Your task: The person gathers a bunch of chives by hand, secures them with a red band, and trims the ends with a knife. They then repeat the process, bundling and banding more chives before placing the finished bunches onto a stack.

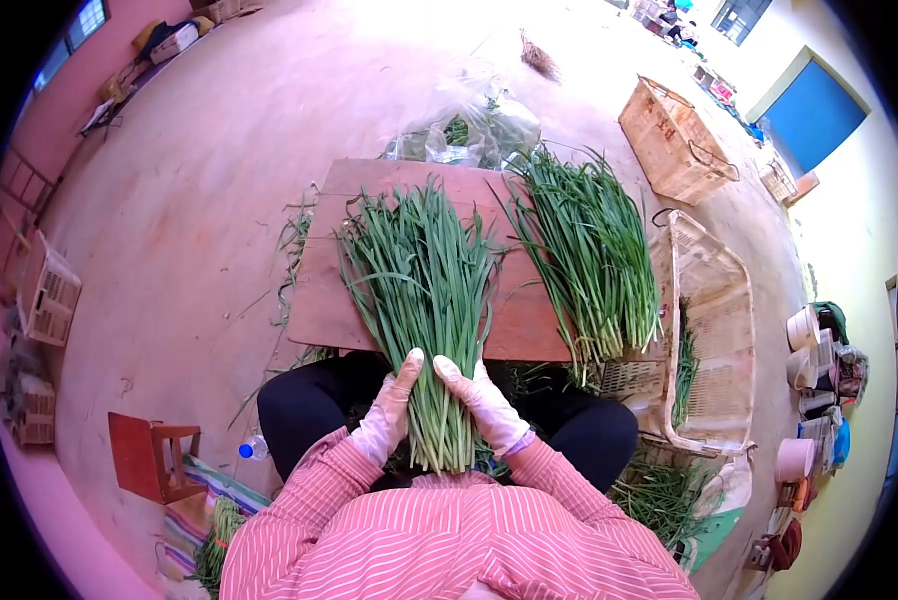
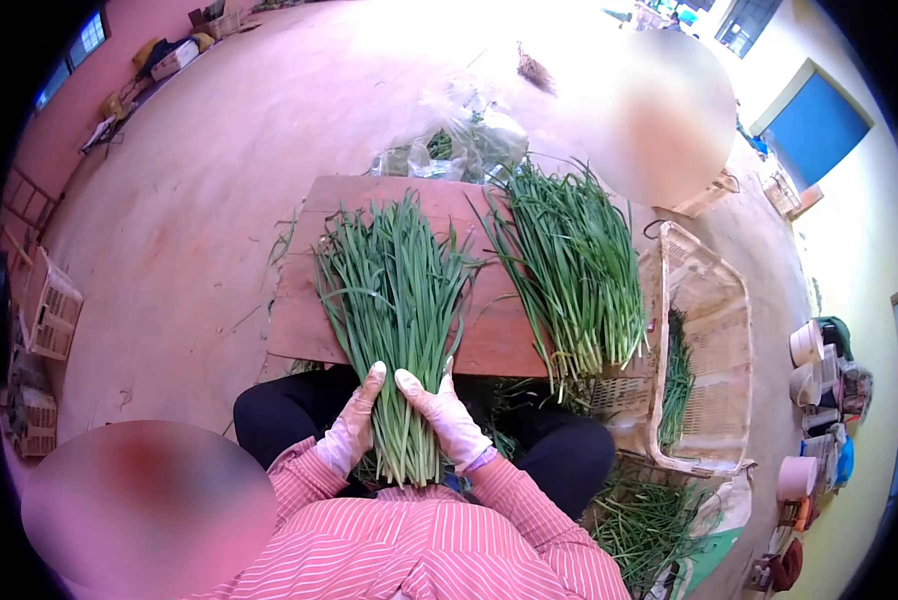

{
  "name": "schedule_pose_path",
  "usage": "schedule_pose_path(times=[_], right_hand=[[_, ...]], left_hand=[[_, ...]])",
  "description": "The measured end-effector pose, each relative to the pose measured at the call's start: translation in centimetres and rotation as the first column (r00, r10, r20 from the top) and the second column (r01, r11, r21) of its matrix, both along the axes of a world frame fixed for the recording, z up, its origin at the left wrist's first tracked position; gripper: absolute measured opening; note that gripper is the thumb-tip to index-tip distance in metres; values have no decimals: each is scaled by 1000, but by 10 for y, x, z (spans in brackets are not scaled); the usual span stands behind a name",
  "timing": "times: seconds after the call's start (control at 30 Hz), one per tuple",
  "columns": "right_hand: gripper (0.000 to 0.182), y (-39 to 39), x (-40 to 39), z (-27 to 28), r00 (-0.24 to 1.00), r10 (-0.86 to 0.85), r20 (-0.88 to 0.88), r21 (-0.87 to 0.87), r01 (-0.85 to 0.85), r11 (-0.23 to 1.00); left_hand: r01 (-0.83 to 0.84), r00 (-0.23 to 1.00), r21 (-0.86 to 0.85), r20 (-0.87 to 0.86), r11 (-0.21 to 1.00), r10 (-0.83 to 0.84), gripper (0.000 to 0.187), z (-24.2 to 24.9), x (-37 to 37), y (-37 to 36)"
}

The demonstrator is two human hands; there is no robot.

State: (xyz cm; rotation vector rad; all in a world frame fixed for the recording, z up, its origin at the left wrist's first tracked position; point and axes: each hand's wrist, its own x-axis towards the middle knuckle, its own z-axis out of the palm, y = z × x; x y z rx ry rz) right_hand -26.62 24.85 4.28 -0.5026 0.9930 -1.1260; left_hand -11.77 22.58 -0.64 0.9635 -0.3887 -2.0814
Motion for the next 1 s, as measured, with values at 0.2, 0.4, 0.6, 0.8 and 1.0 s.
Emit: schedule_pose_path(times=[0.2,0.4,0.6,0.8,1.0], right_hand=[[78,3,0,-21,989,-26,-147,-51,19,999],[89,-6,1,-39,967,-62,-247,-194,13,981],[84,-11,1,-39,999,-10,-33,-75,8,997],[79,-19,6,-54,948,57,-314,-178,-118,977],[73,-36,6,-1,867,-164,-470,-489,-101,867]], left_hand=[[14,996,2,84,1000,-14,73,-12,11,-6],[-28,976,-167,207,986,63,67,-12,9,-15],[158,957,-197,273,968,-101,69,4,11,-12],[180,981,-178,104,967,-164,63,11,5,-16],[140,990,-380,30,915,-139,58,60,-7,-35]])
